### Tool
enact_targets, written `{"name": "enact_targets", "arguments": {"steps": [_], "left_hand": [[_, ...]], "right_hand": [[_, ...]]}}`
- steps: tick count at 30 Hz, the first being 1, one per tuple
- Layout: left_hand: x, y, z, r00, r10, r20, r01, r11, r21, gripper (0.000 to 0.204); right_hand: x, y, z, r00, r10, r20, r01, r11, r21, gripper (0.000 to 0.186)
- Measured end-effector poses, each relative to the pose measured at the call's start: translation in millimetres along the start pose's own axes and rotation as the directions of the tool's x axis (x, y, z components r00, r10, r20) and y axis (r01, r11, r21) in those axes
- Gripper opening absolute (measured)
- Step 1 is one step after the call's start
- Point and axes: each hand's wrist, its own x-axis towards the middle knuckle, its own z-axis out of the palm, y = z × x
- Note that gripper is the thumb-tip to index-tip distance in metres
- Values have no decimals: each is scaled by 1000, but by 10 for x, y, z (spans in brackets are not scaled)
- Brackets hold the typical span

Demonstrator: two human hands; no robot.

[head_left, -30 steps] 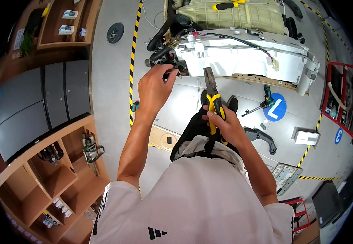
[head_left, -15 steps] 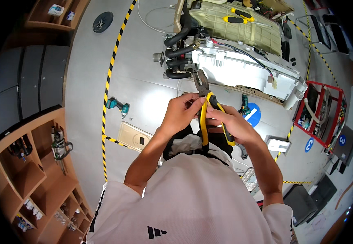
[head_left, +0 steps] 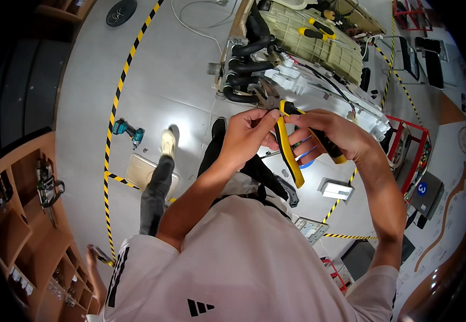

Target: The person works on the internal components of a disassembled washing machine, using a screwdriver and pliers to manipulate wires and plastic housings while another person assists by holding the assembly.

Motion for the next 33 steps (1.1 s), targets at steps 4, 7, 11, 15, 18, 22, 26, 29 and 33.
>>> {"name": "enact_targets", "arguments": {"steps": [4, 7, 11, 15, 18, 22, 26, 29, 33], "left_hand": [[23, 53, 18, 997, -62, 40, 67, 991, -119, 35], [38, 65, 38, 995, -91, 47, 97, 981, -167, 36], [45, 61, 34, 995, -99, 32, 103, 979, -177, 38], [31, 42, 10, 997, -72, 32, 76, 985, -157, 39], [14, 31, -1, 998, -17, 66, 26, 990, -135, 37], [-7, 48, -12, 998, -25, 62, 31, 994, -105, 35], [-19, 94, -14, 999, -20, 51, 23, 998, -60, 33], [-3, 118, -31, 997, -21, 79, 24, 999, -46, 32], [25, 96, -109, 994, 4, 111, -11, 998, 56, 31]], "right_hand": [[-8, -133, 55, 997, 26, -73, -28, 999, -23, 49], [-35, -214, 84, 994, 59, -92, -62, 997, -33, 47], [-50, -270, 100, 995, 54, -78, -60, 996, -69, 45], [-18, -290, 113, 997, 75, -17, -75, 997, 23, 45], [-27, -275, 147, 994, 111, 0, -109, 981, 161, 44], [-46, -201, 208, 984, 166, 62, -177, 917, 358, 43], [28, -162, 184, 973, 190, 131, -227, 895, 385, 45], [54, -161, 149, 967, 227, 112, -253, 893, 373, 44], [38, -186, 184, 957, 290, 29, -284, 906, 315, 43]]}}
